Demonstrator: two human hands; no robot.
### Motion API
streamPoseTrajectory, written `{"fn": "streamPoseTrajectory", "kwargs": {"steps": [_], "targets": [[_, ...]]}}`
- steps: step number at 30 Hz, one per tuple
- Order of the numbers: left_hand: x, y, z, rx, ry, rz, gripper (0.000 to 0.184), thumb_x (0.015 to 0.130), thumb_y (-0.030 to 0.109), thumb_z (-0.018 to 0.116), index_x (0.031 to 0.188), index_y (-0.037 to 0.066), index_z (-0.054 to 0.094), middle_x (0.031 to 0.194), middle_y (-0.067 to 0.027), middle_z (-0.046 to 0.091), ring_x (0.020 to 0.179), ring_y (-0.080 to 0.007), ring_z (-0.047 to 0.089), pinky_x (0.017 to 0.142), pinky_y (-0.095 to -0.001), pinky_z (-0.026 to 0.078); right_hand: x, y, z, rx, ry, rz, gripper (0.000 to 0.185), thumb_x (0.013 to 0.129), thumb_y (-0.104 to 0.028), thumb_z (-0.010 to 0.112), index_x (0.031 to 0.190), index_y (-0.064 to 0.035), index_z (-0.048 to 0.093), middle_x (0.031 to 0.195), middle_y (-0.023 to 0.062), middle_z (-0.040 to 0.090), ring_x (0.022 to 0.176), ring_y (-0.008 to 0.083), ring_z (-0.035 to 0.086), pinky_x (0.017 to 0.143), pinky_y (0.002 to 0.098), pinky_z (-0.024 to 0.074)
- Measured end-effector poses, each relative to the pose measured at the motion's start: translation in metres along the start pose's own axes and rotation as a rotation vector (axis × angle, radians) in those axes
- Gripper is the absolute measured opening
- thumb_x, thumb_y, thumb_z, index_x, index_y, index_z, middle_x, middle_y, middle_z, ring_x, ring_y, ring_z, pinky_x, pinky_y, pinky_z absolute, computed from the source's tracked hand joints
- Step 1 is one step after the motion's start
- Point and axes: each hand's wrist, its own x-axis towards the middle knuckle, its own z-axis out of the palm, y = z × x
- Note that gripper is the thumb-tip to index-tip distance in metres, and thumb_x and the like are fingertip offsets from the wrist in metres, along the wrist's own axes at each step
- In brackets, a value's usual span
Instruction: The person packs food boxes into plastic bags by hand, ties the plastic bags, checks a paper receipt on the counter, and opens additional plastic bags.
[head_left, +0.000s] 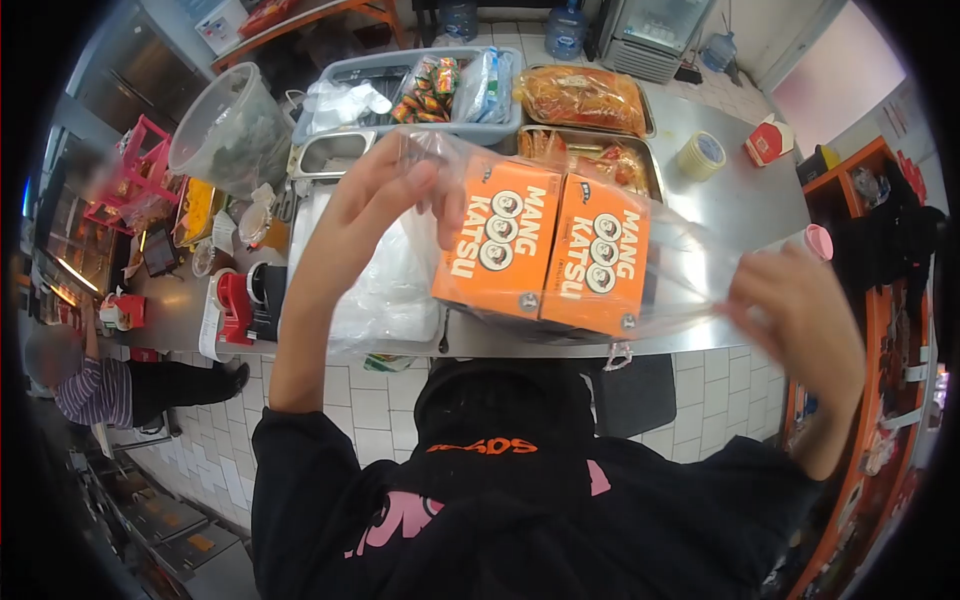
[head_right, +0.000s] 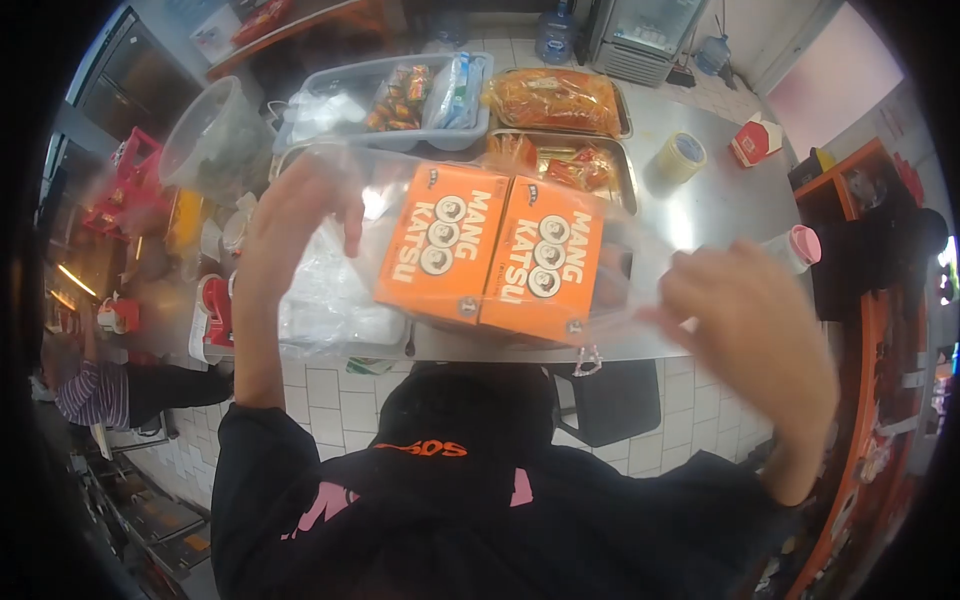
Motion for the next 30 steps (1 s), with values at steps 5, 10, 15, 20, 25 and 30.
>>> {"fn": "streamPoseTrajectory", "kwargs": {"steps": [5,10,15,20,25,30], "targets": [[-0.041,-0.001,-0.031,0.499,0.529,0.108,0.037,0.095,0.026,0.032,0.096,-0.001,0.057,0.087,-0.0079,0.062,0.078,-0.0132,0.055,0.074,-0.0256,0.04,-0.023,0.007,0.05,0.61,0.573,0.276,0.013,0.082,-0.011,0.053,0.073,-0.0012,0.055,0.075,0.0085,0.053,0.065,0.0166,0.052,0.057,0.0255,0.0394],[-0.183,-0.148,-0.088,-0.023,1.458,-0.024,0.022,0.092,0.025,0.039,0.075,0.011,0.04,0.066,0.003,0.033,0.059,-0.0075,0.034,0.055,-0.023,0.029,-0.103,0.015,0.291,1.106,-0.195,0.595,0.024,0.091,-0.013,0.042,0.104,0.0053,0.051,0.077,0.0138,0.061,0.066,0.0222,0.063,0.055,0.0321,0.0526],[-0.299,-0.325,-0.032,-0.541,1.409,-0.608,0.033,0.09,0.03,0.035,0.11,0.006,0.046,0.107,-0.0091,0.051,0.1,-0.0226,0.049,0.085,-0.0378,0.041,-0.057,-0.08,0.378,1.53,-0.26,0.85,0.025,0.089,-0.014,0.045,0.108,0.0023,0.05,0.094,0.0121,0.061,0.085,0.0223,0.061,0.075,0.0314,0.051],[-0.253,-0.343,-0.035,-1.184,1.301,-0.356,0.04,0.092,0.029,0.033,0.122,0.003,0.04,0.124,-0.0143,0.044,0.117,-0.0297,0.039,0.101,-0.0451,0.029,-0.038,-0.105,0.408,2.34,0.412,1.14,0.036,0.084,-0.009,0.051,0.119,-0.0058,0.046,0.118,0.0109,0.05,0.113,0.023,0.046,0.097,0.0373,0.0372],[-0.259,-0.348,-0.034,-1.108,1.448,-0.314,0.04,0.092,0.031,0.03,0.118,0.003,0.041,0.117,-0.0136,0.047,0.11,-0.0292,0.043,0.096,-0.0435,0.034,-0.04,-0.105,0.44,2.605,0.62,1.046,0.035,0.085,-0.008,0.052,0.119,-0.0085,0.044,0.121,0.0068,0.049,0.112,0.021,0.046,0.097,0.0374,0.0367],[-0.327,-0.419,-0.045,-1.413,0.356,0.406,0.043,0.093,0.031,0.025,0.121,0.0,0.035,0.122,-0.0153,0.042,0.114,-0.0301,0.04,0.099,-0.0454,0.032,-0.05,-0.105,0.476,2.585,0.728,0.903,0.034,0.087,-0.01,0.051,0.12,-0.0124,0.044,0.123,0.0062,0.048,0.113,0.0201,0.046,0.098,0.036,0.0362]]}}
